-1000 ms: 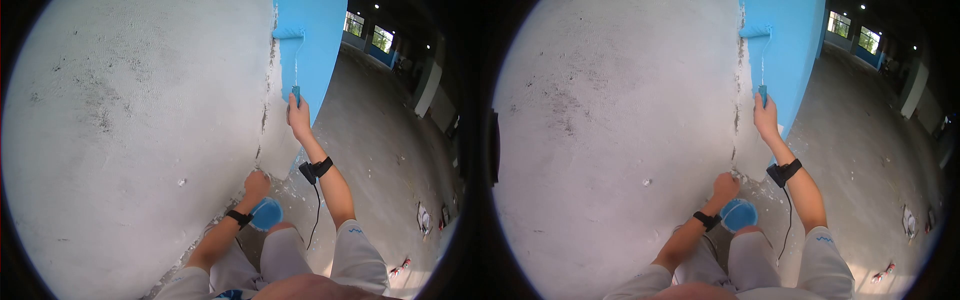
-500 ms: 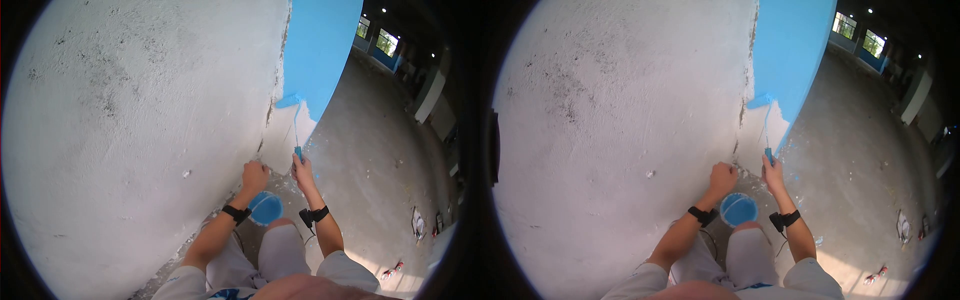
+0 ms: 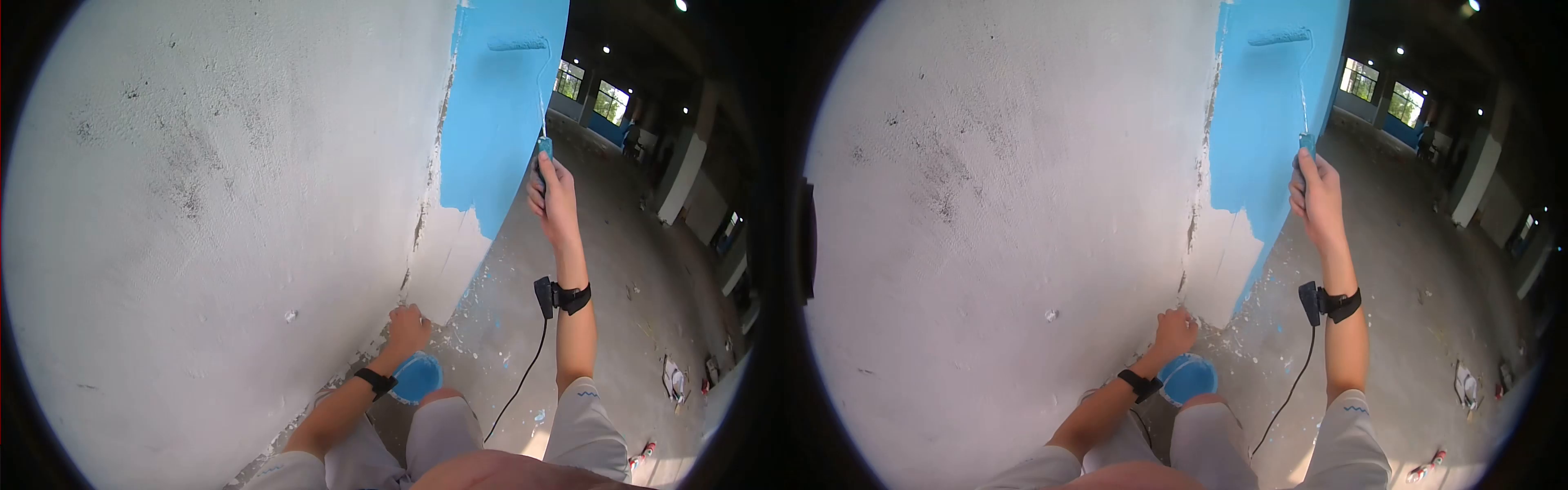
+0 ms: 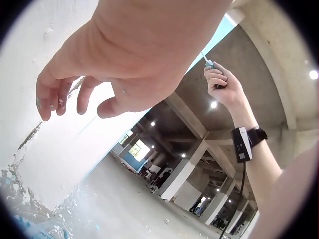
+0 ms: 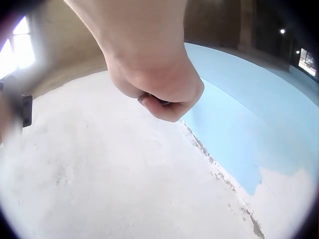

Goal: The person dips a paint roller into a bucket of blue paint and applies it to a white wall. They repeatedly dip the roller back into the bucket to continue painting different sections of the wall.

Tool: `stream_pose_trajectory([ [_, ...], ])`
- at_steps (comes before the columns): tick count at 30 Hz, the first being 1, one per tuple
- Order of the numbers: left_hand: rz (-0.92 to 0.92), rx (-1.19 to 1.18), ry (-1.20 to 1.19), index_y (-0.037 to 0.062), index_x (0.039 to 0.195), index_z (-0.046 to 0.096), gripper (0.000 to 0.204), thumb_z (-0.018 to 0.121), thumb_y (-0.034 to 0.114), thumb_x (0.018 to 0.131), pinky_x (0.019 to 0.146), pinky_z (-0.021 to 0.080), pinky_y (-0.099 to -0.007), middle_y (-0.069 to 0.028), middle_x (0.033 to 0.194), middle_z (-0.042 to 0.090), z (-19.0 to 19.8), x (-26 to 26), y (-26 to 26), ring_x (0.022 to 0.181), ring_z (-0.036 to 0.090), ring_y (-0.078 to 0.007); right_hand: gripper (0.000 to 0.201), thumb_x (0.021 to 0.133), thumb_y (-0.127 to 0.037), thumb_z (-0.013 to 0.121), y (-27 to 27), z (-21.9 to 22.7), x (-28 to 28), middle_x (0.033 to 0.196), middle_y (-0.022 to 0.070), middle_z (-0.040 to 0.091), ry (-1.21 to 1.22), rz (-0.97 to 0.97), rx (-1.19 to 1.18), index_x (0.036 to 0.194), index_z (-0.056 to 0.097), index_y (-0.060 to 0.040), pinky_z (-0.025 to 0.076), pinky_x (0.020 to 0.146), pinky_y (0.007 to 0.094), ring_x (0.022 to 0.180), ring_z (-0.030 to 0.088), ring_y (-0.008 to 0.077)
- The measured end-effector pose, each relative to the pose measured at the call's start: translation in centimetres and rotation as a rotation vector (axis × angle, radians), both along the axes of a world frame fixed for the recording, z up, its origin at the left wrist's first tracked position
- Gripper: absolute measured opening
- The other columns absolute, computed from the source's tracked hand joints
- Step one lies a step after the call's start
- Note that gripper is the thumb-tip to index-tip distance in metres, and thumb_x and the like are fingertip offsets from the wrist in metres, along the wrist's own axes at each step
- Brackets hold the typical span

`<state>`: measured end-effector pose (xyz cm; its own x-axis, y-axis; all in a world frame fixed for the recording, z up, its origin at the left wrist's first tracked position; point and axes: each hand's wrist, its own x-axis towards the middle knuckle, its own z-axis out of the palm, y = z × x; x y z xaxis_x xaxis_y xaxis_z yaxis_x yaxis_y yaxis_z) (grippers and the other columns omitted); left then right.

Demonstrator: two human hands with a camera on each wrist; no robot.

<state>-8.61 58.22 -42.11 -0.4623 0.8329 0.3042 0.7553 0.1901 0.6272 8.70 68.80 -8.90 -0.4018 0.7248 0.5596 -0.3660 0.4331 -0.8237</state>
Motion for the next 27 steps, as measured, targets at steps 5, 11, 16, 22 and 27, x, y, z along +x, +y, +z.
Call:
stream_pose_trajectory([
  [5,0.062,-0.025,0.023,0.0042,0.093,0.065,0.023,0.060,0.022,0.079,0.084,0.044,-0.0517,-0.0244,0.095,0.058,1.2,0.4,-0.9,0.098,0.049,-0.0443,0.032,0.097,-0.036,0.053,4.6,4.0,-2.4,0.062,-0.0059,0.034,0.070,-0.060,0.052,0.082,0.044,-0.0090,0.026,0.040,0.0203,0.048,0.031,0.0028],
  [11,0.055,-0.062,0.037,0.0018,0.093,0.064,0.025,0.061,0.022,0.079,0.081,0.048,-0.0515,-0.0243,0.100,0.057,0.7,0.5,-0.3,0.101,0.048,-0.0437,0.029,0.097,-0.035,0.053,5.6,-3.3,-3.0,0.060,-0.0057,0.035,0.052,-0.036,-0.088,0.086,0.048,-0.0081,0.025,0.038,0.0220,0.045,0.031,0.0039],
  [16,0.054,-0.044,0.055,-0.0013,0.091,0.062,0.026,0.062,0.022,0.079,0.078,0.050,-0.0513,-0.0242,0.101,0.057,1.4,0.3,-0.7,0.100,0.049,-0.0422,0.028,0.097,-0.035,0.054,3.0,-16.6,-2.5,0.057,-0.0066,0.034,-0.036,-0.138,-0.292,0.088,0.049,-0.0084,0.022,0.036,0.0217,0.041,0.028,0.0034],
  [22,0.055,0.042,0.064,-0.0016,0.085,0.061,0.021,0.061,0.018,0.079,0.078,0.048,-0.0491,-0.0225,0.093,0.057,3.9,1.1,-2.1,0.094,0.049,-0.0398,0.025,0.096,-0.032,0.055,-0.5,-29.8,-1.9,0.056,-0.0069,0.035,-0.191,-0.098,-0.484,0.087,0.048,-0.0098,0.020,0.036,0.0215,0.040,0.028,0.0030],
  [27,0.021,0.247,0.025,0.0013,0.080,0.061,0.016,0.059,0.017,0.081,0.081,0.039,-0.0471,-0.0193,0.088,0.058,3.8,2.1,-2.1,0.088,0.050,-0.0368,0.027,0.097,-0.031,0.054,-1.8,-34.3,-1.4,0.056,-0.0065,0.034,-0.246,-0.023,-0.601,0.082,0.044,-0.0116,0.020,0.036,0.0216,0.040,0.029,0.0034],
])
